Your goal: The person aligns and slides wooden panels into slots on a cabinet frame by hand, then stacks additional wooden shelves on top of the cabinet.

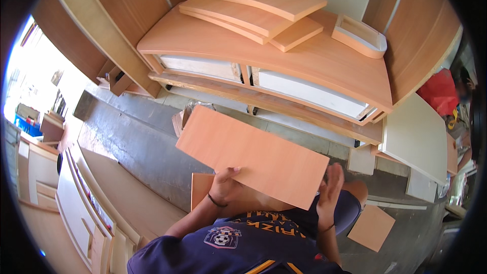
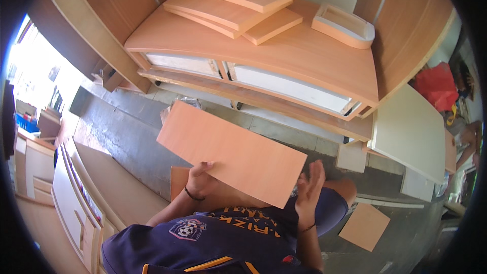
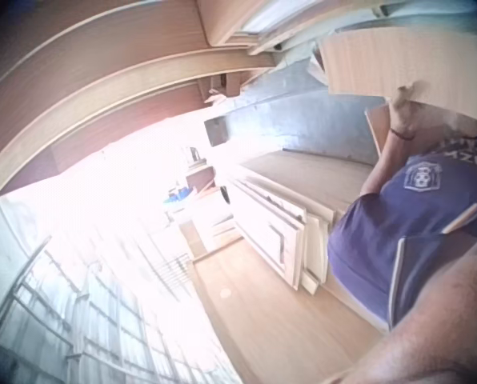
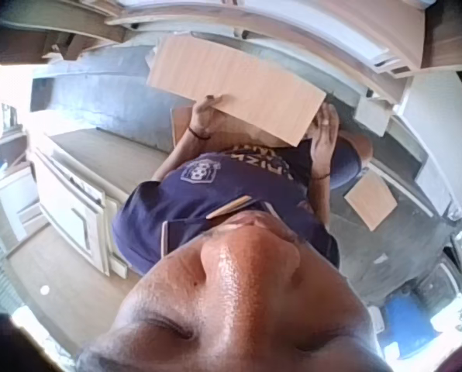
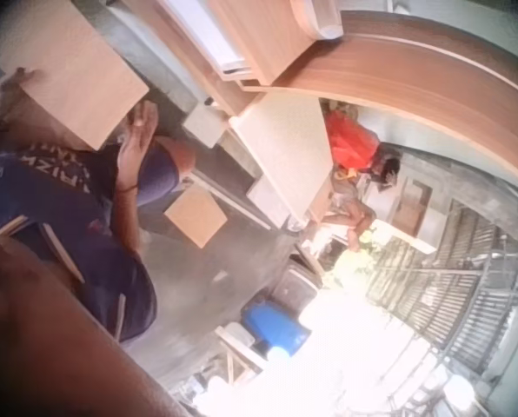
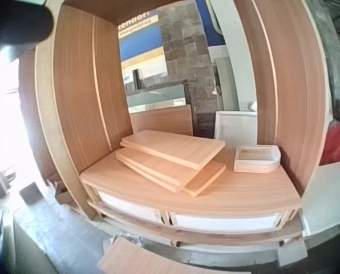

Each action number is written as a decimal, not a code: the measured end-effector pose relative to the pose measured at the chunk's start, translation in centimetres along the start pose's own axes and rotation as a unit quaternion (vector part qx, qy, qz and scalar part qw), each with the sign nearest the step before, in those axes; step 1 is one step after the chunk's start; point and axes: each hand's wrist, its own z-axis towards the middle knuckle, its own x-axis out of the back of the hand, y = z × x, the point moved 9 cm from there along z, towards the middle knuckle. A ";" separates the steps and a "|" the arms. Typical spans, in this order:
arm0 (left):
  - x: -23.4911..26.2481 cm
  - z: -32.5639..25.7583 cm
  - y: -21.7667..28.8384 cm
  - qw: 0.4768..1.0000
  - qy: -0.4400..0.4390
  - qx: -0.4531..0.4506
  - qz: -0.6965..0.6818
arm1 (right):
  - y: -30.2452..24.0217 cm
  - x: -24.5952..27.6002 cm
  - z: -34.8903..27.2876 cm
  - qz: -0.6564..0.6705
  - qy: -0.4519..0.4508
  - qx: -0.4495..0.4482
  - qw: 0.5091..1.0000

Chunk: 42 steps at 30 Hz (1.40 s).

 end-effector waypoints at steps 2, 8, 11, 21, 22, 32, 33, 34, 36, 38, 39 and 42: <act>-0.2 0.1 0.0 0.999 -0.022 0.021 -0.028 | 2.4 -1.5 -0.6 0.272 -0.109 -0.146 0.945; -1.9 0.7 -0.3 0.996 -0.087 0.016 0.031 | 0.3 -3.3 0.3 0.265 -0.086 -0.171 0.945; -1.0 1.3 -0.9 0.903 -0.121 -0.018 0.411 | -1.8 -0.6 2.2 0.256 -0.035 -0.065 0.964; -5.2 1.5 4.9 0.767 0.049 -0.286 0.572 | -5.7 8.4 6.2 0.142 0.058 0.178 0.972; -5.9 1.2 5.1 0.715 0.056 -0.296 0.631 | -5.8 8.8 6.7 0.146 0.054 0.180 0.971; -6.9 -1.0 1.2 0.405 -0.066 -0.213 0.887 | -8.1 11.5 12.7 0.073 0.035 0.259 0.962; -6.6 -1.0 1.3 0.421 -0.056 -0.198 0.883 | -8.2 11.3 13.3 0.071 0.033 0.261 0.962; -6.2 -0.9 1.3 0.437 -0.047 -0.182 0.879 | -8.2 11.4 14.0 0.069 0.032 0.262 0.962; -5.5 -1.1 1.3 0.441 -0.027 -0.163 0.882 | -8.2 10.7 15.1 0.071 0.026 0.259 0.963; -4.8 -1.8 1.4 0.417 -0.005 -0.155 0.895 | -8.1 9.5 16.0 0.079 0.016 0.249 0.965; -4.4 -1.7 1.8 0.424 0.019 -0.126 0.897 | -8.1 9.4 16.4 0.078 0.016 0.260 0.962; -3.6 -2.0 3.8 0.450 0.078 -0.087 0.885 | -7.1 9.1 17.7 0.072 0.022 0.281 0.957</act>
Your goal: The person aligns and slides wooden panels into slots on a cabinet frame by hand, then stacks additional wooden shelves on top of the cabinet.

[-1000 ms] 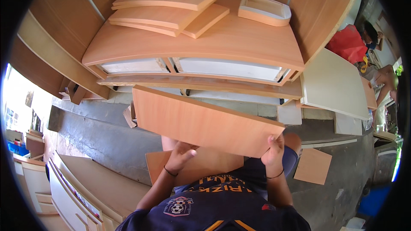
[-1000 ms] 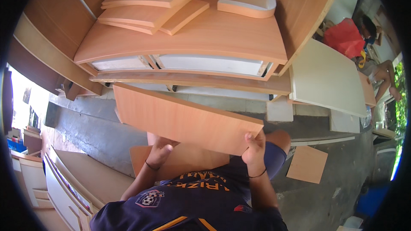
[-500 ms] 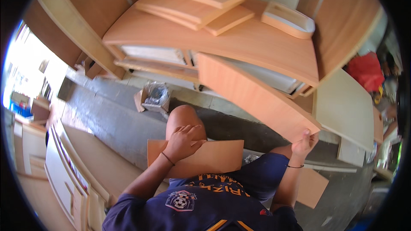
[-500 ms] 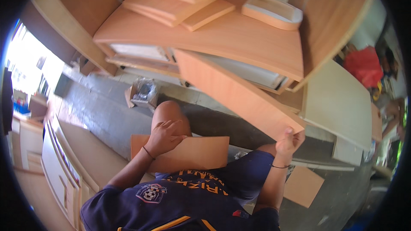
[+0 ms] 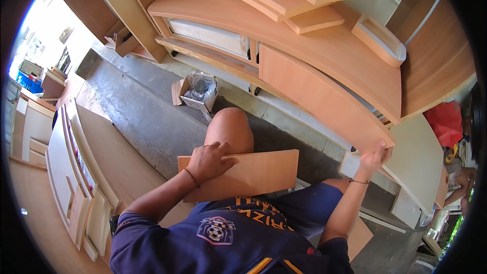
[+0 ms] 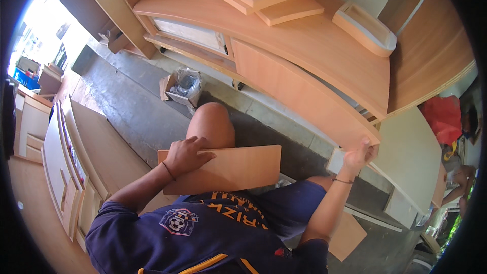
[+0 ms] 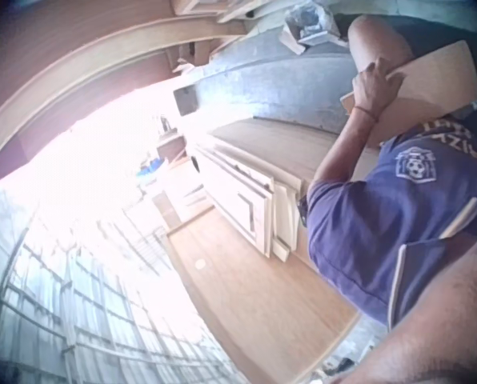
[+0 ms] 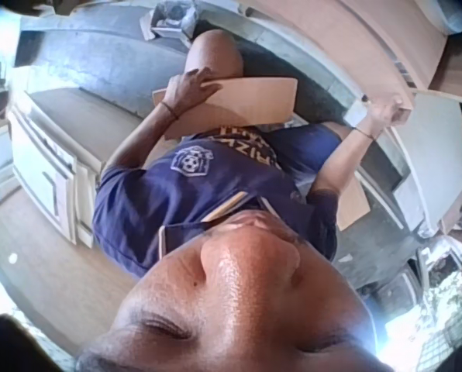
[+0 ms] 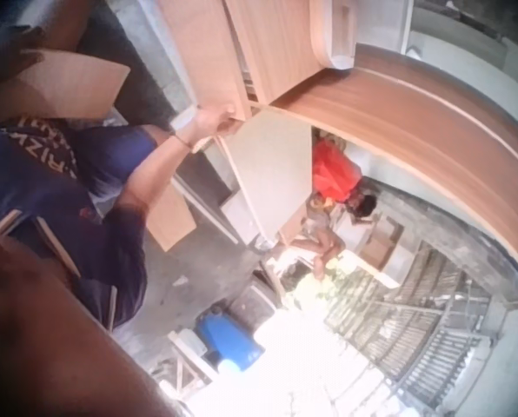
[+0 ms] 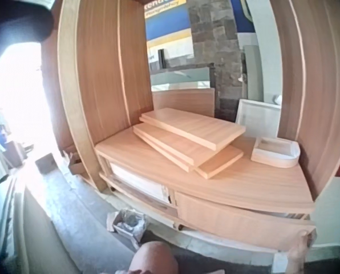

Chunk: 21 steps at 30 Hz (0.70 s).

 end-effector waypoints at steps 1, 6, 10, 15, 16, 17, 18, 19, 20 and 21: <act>-0.2 -0.2 -0.4 1.000 -0.005 0.005 -0.005 | 0.5 -0.1 0.2 -0.004 0.004 0.002 1.000; 0.0 -0.4 -0.9 1.000 -0.004 0.009 -0.017 | 1.3 -0.8 0.0 -0.065 0.053 0.018 0.996; -0.2 -0.6 -1.5 1.000 -0.002 0.012 -0.007 | 1.2 -2.5 -0.8 -0.149 0.067 0.048 0.985; -0.3 -0.5 -2.0 1.000 0.005 0.016 -0.003 | 1.3 -3.3 -1.3 -0.218 0.102 0.071 0.968; -0.4 -0.4 -1.9 1.000 0.009 0.010 -0.006 | 0.3 -3.9 -1.2 -0.239 0.106 0.092 0.961; -0.5 -0.3 -1.8 1.000 0.011 0.003 -0.010 | 0.9 -3.4 -1.2 -0.251 0.105 0.080 0.959; -0.7 0.0 -1.4 1.000 0.011 -0.011 -0.015 | 1.5 -2.2 -1.2 -0.268 0.108 0.072 0.955; -0.7 0.1 -1.2 0.999 0.018 -0.011 -0.029 | 1.4 -1.9 -1.1 -0.297 0.115 0.092 0.943; -0.6 0.1 -1.0 0.999 0.023 -0.014 -0.044 | 1.3 -2.2 -1.0 -0.329 0.124 0.113 0.929; -0.6 0.1 -0.9 0.998 0.035 -0.030 -0.032 | 1.8 -2.4 -1.2 -0.302 0.124 0.112 0.939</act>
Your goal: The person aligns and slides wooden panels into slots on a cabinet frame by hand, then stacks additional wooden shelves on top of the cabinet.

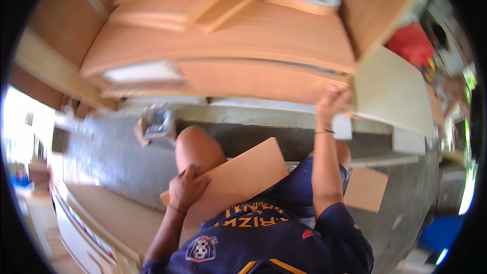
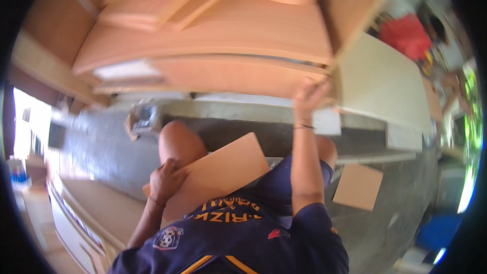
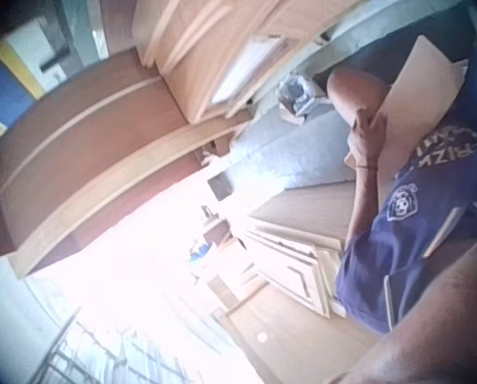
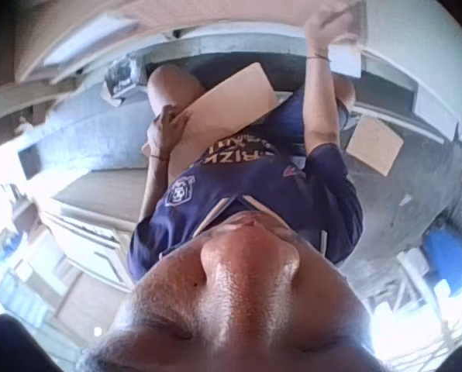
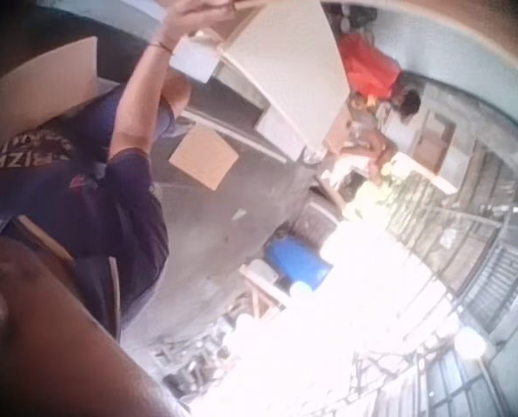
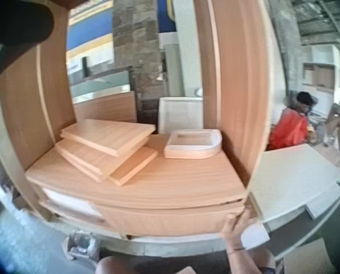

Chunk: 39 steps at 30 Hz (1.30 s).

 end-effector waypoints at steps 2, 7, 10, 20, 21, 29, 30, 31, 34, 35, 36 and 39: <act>-0.2 -0.1 -0.2 1.000 0.008 -0.008 0.013 | -0.2 -1.1 -0.2 0.010 0.000 0.025 1.000; -0.1 0.1 0.3 0.999 0.015 -0.036 0.011 | -2.3 -0.9 0.5 -0.034 0.003 0.082 0.996; 0.2 0.2 0.7 1.000 0.000 -0.027 0.013 | -1.6 -0.7 0.6 -0.014 0.021 0.065 0.998; 0.0 0.4 0.2 0.999 0.019 -0.028 0.015 | -2.2 -2.1 -0.2 -0.032 0.061 0.099 0.993; 0.1 0.4 0.3 0.999 0.024 -0.026 0.017 | -2.1 -2.1 -0.3 -0.011 0.069 0.091 0.993; -0.2 0.5 0.0 1.000 0.009 -0.013 0.017 | -2.3 -1.4 -0.2 -0.013 0.021 0.054 0.998; -0.3 0.4 -0.2 1.000 0.004 -0.003 0.013 | -2.5 -1.3 -0.2 -0.007 0.020 0.052 0.998; -0.2 0.5 -0.2 1.000 0.005 -0.007 0.008 | -2.7 -1.3 -0.2 -0.002 0.018 0.049 0.999; -0.1 0.6 -0.1 1.000 0.004 -0.011 -0.001 | -3.1 -1.1 -0.1 0.000 0.018 0.042 0.999; -0.2 0.6 -0.1 1.000 0.001 -0.007 0.001 | -3.3 -1.0 0.0 0.005 0.020 0.039 0.999; -0.2 0.6 -0.1 1.000 -0.003 -0.003 0.005 | -3.4 -0.9 0.1 0.010 0.022 0.033 0.999; -0.1 0.5 -0.2 1.000 0.006 -0.013 0.007 | -3.5 -0.7 0.2 -0.008 0.020 0.041 0.999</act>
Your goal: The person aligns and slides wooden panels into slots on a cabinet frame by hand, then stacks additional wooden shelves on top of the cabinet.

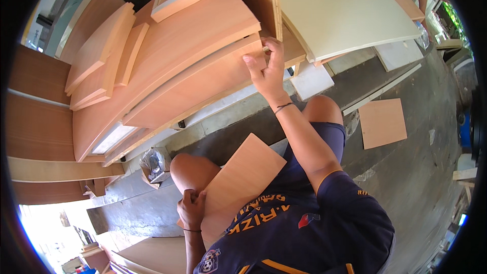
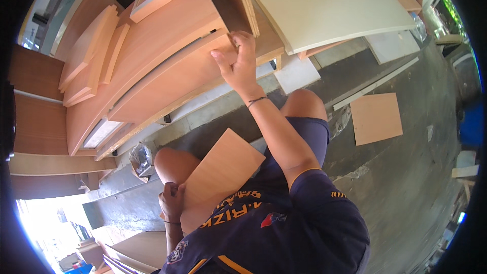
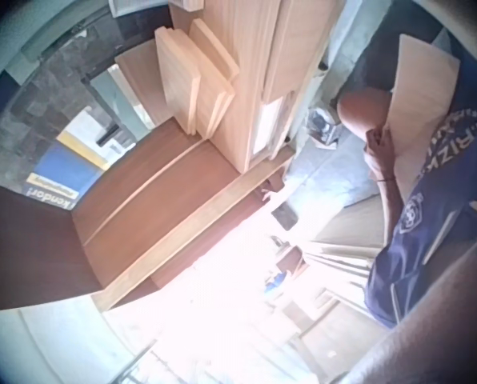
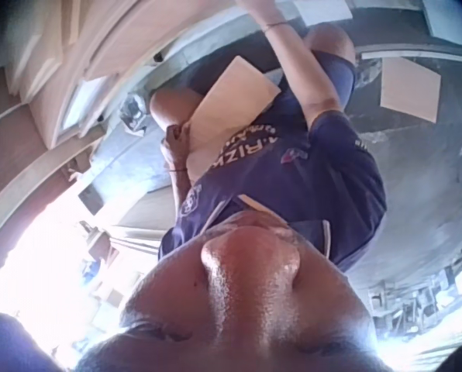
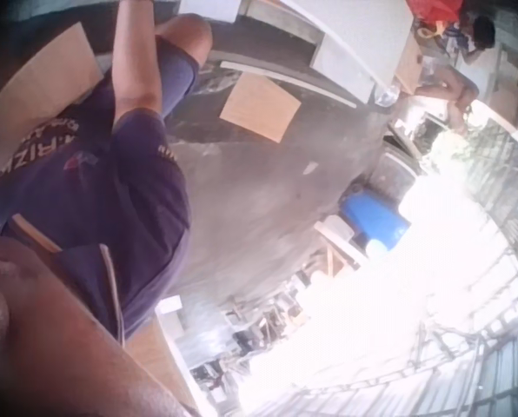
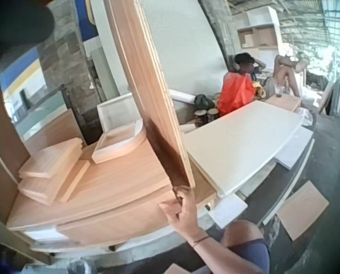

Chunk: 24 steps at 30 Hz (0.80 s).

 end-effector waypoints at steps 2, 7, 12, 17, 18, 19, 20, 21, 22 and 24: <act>0.0 0.1 -0.1 1.000 0.003 -0.009 0.004 | 0.1 0.0 0.1 0.017 0.008 -0.006 1.000; 0.0 0.2 -0.2 1.000 -0.007 -0.001 0.019 | 1.0 0.0 0.0 0.053 0.017 -0.053 0.997; 0.0 0.1 0.0 0.999 0.005 -0.031 -0.013 | 0.9 0.2 0.2 0.038 -0.004 -0.062 0.997; 0.9 -0.4 -2.6 0.998 -0.037 -0.021 0.048 | 1.4 0.9 0.0 0.040 0.013 -0.061 0.997; 1.5 -0.8 -2.7 0.997 -0.033 -0.045 0.052 | 1.3 0.7 0.1 0.036 0.012 -0.057 0.998; 1.8 -1.4 -2.7 0.996 -0.029 -0.067 0.056 | 1.4 0.5 0.1 0.033 0.012 -0.063 0.997; 1.9 -2.2 -2.9 0.995 -0.030 -0.071 0.056 | 1.4 0.3 0.1 0.032 0.010 -0.069 0.997; 2.1 -2.7 -2.6 0.993 -0.018 -0.083 0.085 | 1.3 -0.3 0.0 0.036 0.003 -0.073 0.997; 2.1 -2.9 -2.3 0.989 -0.007 -0.092 0.115 | 1.3 -0.5 -0.3 0.020 0.005 -0.073 0.997; 2.4 -3.6 -2.0 0.988 0.003 -0.055 0.141 | 2.0 -0.6 -1.0 0.009 0.007 -0.090 0.996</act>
